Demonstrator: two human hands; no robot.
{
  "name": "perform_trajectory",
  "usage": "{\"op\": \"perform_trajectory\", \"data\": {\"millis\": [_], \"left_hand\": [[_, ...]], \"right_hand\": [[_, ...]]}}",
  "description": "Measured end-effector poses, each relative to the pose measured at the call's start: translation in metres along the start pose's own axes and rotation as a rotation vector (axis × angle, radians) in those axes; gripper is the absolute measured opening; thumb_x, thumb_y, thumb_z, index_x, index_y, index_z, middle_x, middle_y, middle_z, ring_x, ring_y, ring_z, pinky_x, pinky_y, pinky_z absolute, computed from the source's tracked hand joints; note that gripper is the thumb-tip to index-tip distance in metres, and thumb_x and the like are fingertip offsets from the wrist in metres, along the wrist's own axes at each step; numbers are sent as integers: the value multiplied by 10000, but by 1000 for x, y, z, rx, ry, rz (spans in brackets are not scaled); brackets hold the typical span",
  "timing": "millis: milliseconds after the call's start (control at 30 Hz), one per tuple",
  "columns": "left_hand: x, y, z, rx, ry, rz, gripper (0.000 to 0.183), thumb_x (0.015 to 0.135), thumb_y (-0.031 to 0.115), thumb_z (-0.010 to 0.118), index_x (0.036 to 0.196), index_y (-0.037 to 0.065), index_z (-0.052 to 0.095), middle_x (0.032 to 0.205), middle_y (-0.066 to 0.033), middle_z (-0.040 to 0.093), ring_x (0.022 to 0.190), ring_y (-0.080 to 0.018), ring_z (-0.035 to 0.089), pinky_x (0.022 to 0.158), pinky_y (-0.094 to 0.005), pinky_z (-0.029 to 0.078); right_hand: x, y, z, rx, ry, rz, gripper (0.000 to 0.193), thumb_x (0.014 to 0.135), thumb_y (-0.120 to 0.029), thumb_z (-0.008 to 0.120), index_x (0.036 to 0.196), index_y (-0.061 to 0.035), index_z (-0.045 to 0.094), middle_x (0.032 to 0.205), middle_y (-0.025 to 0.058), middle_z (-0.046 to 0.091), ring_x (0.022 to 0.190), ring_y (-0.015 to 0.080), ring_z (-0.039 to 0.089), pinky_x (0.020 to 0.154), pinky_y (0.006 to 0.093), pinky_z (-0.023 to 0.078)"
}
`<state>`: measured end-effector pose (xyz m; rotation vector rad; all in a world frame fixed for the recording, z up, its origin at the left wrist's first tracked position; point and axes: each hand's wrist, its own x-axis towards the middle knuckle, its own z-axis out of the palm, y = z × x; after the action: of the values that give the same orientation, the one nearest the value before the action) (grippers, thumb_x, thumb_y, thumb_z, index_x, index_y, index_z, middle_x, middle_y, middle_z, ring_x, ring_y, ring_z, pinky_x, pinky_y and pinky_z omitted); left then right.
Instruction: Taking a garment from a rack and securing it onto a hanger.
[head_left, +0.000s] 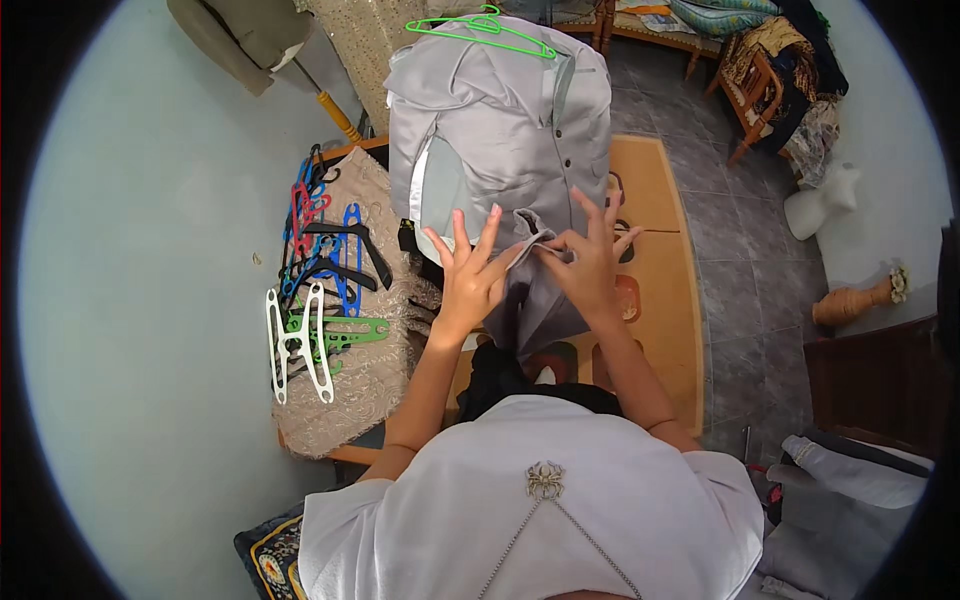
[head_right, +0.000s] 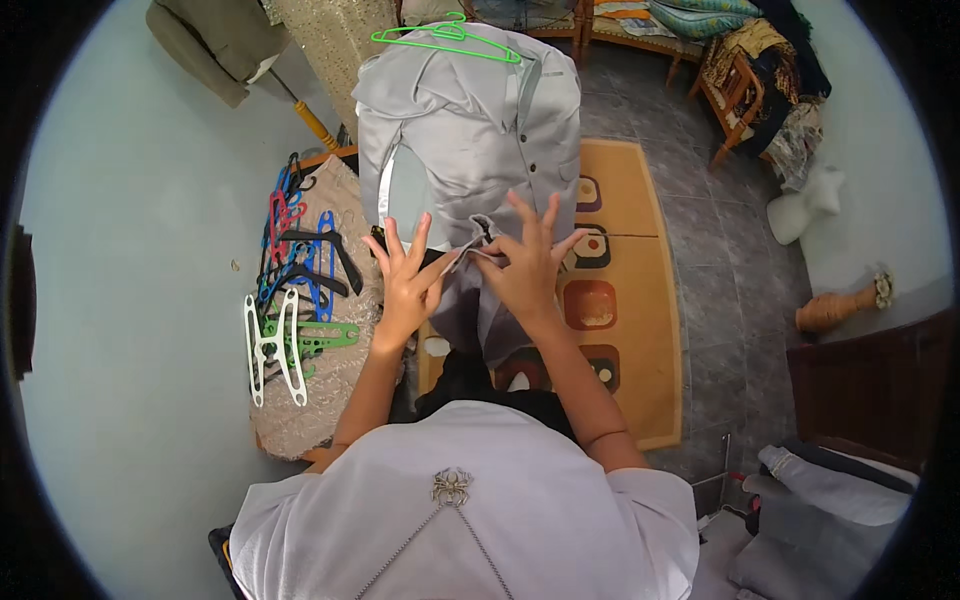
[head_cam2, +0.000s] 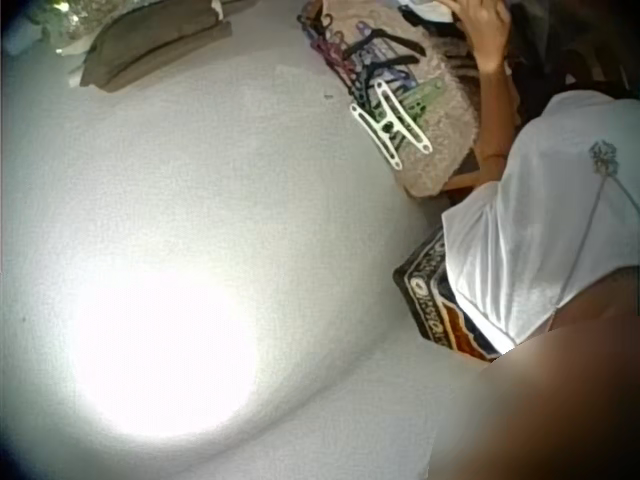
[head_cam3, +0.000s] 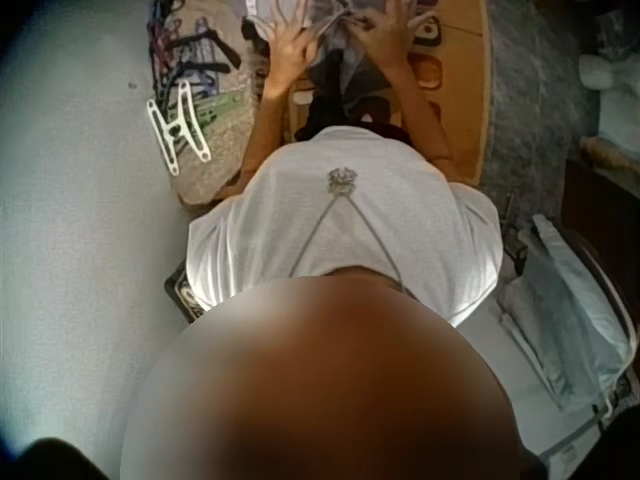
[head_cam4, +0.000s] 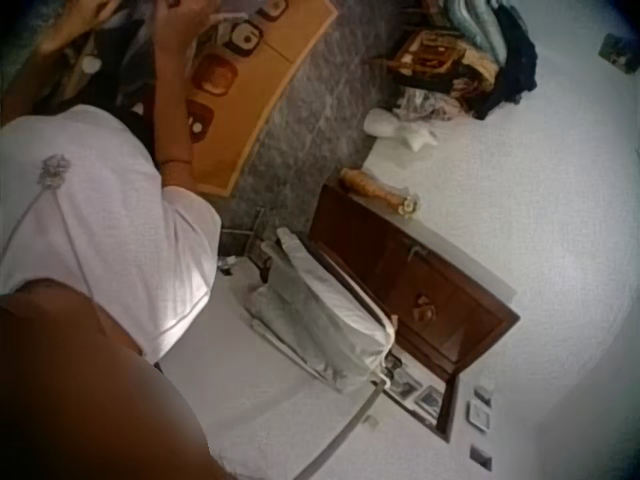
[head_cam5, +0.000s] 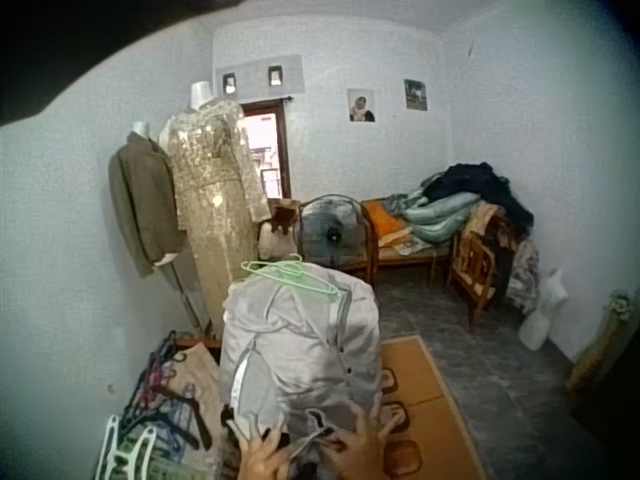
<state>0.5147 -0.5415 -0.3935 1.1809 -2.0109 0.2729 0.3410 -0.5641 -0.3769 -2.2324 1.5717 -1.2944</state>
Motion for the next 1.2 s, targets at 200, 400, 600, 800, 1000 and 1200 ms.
{"op": "perform_trajectory", "data": {"millis": [200,400,600,800,1000,1200], "left_hand": [[3,-2,-8,10,-29,-92,211,731,109,591,876,222,695,1393,-30,368,1314,-451,144,943,-694,-81],[-16,-21,-23,-36,-100,-77,146,714,164,653,833,219,717,1392,-90,364,1325,-452,110,986,-639,-78],[-42,-31,-37,-148,-189,-98,178,690,150,641,835,220,718,1398,-69,359,1319,-459,121,974,-666,-44],[-76,-23,-44,-335,-519,-121,157,680,294,695,810,212,726,1450,-70,249,1338,-437,45,948,-692,-63],[-79,-19,10,25,-343,-406,492,712,554,607,989,153,675,1450,-153,203,1323,-453,84,888,-746,-25],[-77,29,58,104,-310,-391,784,591,559,687,1118,2,524,1434,-254,136,1323,-441,111,811,-785,46]], "right_hand": [[-2,10,5,-15,-8,9,195,582,-280,774,636,-159,631,1368,24,348,1339,406,80,920,713,-85],[-11,66,3,31,-484,-222,305,563,-439,758,732,-198,675,1455,61,191,1340,418,-39,953,699,-61],[-30,123,19,-194,-758,-236,231,600,-383,747,733,-216,661,1412,66,272,1332,429,32,944,733,19],[-13,108,6,-269,-118,-400,66,669,-186,686,693,-230,642,1391,11,327,1336,388,107,960,719,77],[-3,89,13,-302,115,-620,80,707,-217,650,713,-296,661,1371,-23,382,1352,356,84,1025,633,-19],[0,79,16,-316,192,-555,67,729,-236,652,726,-303,648,1344,-55,404,1358,344,56,976,682,-80]]}}
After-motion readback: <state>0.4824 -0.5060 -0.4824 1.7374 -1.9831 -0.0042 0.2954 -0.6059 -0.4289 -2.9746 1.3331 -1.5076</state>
